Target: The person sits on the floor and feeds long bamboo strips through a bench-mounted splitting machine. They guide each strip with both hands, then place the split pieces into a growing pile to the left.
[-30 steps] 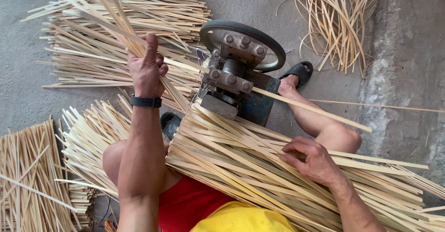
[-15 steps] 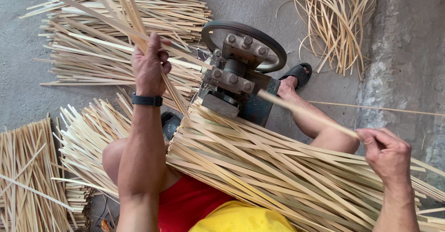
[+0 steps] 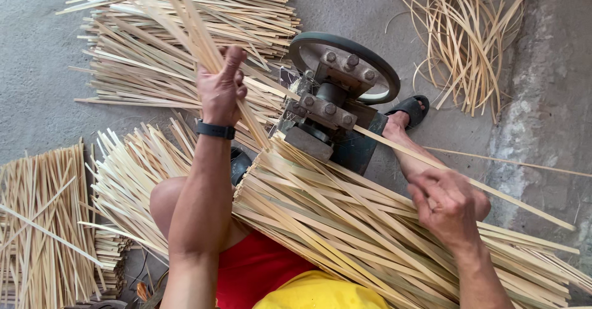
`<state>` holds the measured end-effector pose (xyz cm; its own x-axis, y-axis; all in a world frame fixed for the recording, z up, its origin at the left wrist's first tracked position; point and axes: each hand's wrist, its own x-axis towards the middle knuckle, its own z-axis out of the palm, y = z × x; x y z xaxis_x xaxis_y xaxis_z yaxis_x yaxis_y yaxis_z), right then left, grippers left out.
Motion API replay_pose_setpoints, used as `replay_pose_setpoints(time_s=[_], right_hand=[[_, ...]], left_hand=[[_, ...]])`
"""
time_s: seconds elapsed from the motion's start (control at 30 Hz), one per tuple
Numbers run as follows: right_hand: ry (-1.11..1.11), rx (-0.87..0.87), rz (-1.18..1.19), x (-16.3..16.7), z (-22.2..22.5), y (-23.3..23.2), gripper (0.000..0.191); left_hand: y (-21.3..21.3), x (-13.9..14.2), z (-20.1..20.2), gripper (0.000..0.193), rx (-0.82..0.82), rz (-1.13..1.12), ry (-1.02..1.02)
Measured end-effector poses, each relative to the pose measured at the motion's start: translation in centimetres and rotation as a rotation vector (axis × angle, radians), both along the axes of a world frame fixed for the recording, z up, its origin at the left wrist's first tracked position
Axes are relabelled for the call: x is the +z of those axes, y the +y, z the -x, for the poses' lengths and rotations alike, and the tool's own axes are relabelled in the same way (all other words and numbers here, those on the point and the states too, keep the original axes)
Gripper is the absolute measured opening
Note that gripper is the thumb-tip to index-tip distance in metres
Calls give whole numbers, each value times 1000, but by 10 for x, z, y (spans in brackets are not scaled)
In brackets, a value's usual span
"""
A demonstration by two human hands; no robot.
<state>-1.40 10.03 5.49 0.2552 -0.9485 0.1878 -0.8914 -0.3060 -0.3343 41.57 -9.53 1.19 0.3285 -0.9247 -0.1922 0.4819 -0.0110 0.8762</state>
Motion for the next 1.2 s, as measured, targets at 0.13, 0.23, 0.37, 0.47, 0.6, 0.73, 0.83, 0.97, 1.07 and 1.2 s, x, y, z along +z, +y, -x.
replay_pose_setpoints(time_s=[0.13,0.23,0.37,0.47,0.6,0.73,0.83,0.97,1.07,1.2], right_hand=[[-111,-31,-490,5,-5,16,28],[-165,-115,-474,0,-3,24,16],[-160,-32,-380,-7,6,31,26],[-141,-15,-303,-14,15,36,28],[-187,-245,-524,-19,35,46,18],[-374,-455,-397,-6,76,58,20],[-404,-474,-214,6,110,57,17],[-249,-458,-156,12,133,42,15],[-191,-419,-172,8,123,27,15],[-89,-260,-141,-5,80,10,22]], left_hand=[[0,0,10,36,-144,42,66],[0,-1,17,28,-172,53,35],[2,0,21,22,-184,49,48],[4,-1,20,19,-185,57,56],[3,-4,14,19,-157,65,61],[0,-4,-1,23,-101,43,90],[-3,-2,-9,27,-12,128,141],[-2,3,-8,36,89,-9,246],[4,7,-5,44,52,15,132],[7,9,2,49,-4,13,-51]])
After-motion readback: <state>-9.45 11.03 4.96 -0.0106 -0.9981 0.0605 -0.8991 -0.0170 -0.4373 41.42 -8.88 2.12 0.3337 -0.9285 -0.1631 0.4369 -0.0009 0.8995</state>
